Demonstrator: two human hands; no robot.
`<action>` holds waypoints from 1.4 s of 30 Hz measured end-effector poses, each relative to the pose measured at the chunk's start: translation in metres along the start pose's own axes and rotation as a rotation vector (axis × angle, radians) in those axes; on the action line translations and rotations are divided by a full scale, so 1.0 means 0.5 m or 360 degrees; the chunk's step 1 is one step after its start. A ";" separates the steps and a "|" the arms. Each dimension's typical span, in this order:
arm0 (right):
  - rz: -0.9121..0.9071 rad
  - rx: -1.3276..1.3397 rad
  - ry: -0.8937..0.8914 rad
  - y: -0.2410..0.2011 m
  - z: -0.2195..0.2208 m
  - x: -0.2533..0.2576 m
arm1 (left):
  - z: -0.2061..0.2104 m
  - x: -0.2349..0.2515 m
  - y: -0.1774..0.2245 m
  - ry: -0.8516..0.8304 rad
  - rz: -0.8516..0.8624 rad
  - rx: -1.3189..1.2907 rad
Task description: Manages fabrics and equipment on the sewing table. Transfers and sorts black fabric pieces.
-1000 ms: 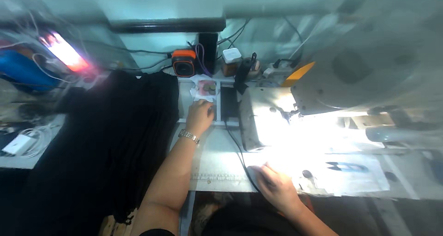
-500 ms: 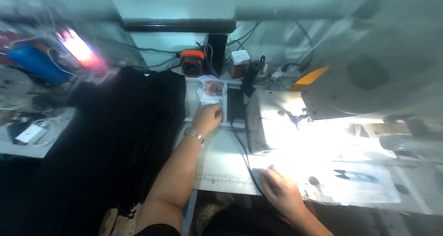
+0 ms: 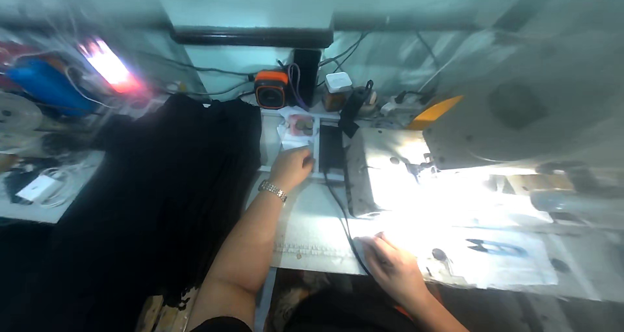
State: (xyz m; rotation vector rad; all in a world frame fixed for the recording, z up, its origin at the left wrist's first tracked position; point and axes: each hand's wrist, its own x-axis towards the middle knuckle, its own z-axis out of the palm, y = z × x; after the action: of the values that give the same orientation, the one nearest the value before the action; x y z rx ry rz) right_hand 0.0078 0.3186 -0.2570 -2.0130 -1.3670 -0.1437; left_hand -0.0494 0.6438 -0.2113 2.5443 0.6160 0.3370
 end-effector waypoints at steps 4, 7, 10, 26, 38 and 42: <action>0.0024 0.0011 -0.0027 0.000 -0.001 0.001 | -0.004 0.001 0.005 -0.0039 -0.0038 0.0006; 0.0062 -0.0033 -0.0060 -0.006 -0.001 0.004 | -0.005 0.000 0.005 0.0004 -0.0036 -0.0030; 0.0091 -0.0154 -0.0089 -0.017 0.002 0.005 | -0.002 0.000 0.009 0.0179 -0.0099 -0.0251; 0.0073 -0.0047 -0.0229 -0.029 -0.033 0.028 | 0.018 0.319 0.119 -0.0370 0.0608 0.0574; 0.0225 0.0061 -0.0417 -0.068 -0.073 0.072 | 0.010 0.353 0.119 -0.0449 0.0785 0.0870; 0.0241 0.0088 -0.0431 -0.078 -0.079 0.083 | 0.005 0.341 0.130 -0.0522 0.0644 0.0823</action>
State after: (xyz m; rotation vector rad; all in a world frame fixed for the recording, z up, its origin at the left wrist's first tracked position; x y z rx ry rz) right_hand 0.0036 0.3357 -0.1896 -2.1373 -1.3555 0.2406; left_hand 0.1228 0.6752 -0.1593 3.1230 0.0556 -0.1328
